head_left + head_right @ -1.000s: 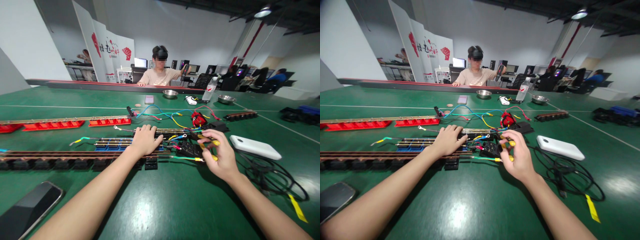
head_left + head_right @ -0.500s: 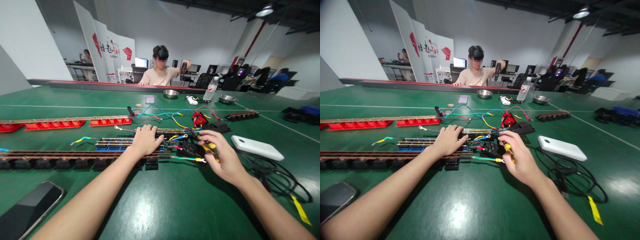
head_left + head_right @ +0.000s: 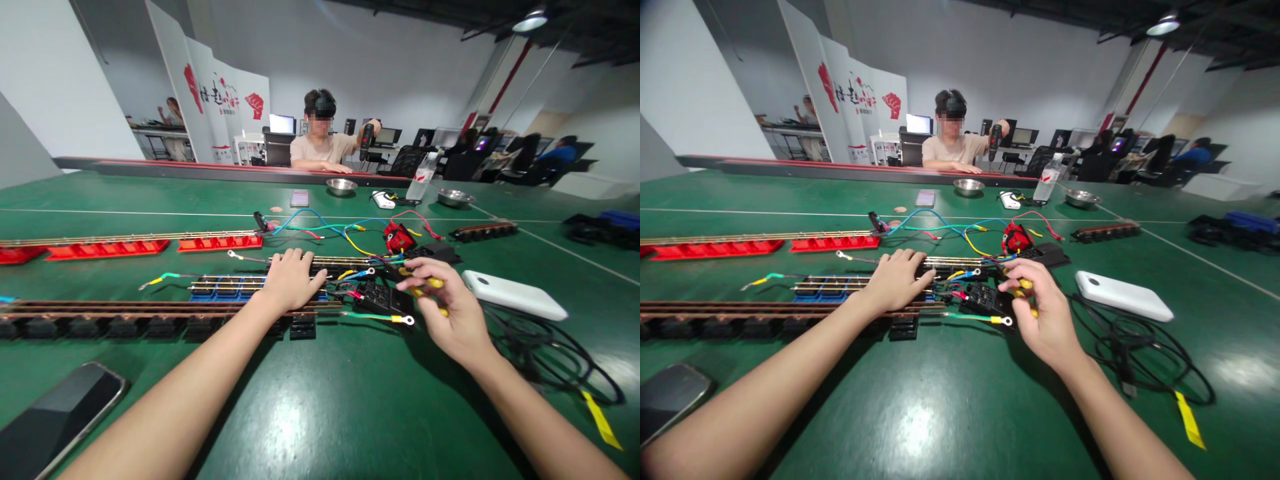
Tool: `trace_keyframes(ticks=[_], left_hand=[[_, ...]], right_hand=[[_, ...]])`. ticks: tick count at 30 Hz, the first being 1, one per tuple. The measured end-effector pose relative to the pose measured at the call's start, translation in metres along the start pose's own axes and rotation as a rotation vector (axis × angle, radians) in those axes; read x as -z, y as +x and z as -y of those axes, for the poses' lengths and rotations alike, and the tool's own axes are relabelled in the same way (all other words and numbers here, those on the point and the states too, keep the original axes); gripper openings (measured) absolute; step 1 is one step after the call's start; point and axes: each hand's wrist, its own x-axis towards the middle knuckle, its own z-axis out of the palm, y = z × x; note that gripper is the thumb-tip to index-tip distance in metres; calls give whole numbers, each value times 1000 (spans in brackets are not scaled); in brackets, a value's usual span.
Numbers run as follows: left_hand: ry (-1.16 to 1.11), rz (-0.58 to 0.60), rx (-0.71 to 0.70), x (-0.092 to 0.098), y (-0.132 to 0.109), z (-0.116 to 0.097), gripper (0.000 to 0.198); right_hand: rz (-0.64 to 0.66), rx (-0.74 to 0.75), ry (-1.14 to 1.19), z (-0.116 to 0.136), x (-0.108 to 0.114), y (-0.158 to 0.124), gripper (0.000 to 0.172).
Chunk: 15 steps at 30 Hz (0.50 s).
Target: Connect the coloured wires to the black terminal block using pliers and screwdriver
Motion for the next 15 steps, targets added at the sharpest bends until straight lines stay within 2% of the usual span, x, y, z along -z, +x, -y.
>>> trace_keyframes(ticks=[4,8,11,15], left_hand=[[-4,-1,1,0,0,0,55],[-6,-5,0,0,0,0,55],[-10,-6,1,0,1,0,55],[-18,-5,2,0,2,0,55]], right_hand=[[-60,-150,232,-1,-4,-1,35],[-127,-185,330,2,-12,2,36],[-238,-205,384,3,-19,4,39],[-403,-334,418,1,-24,6,45]])
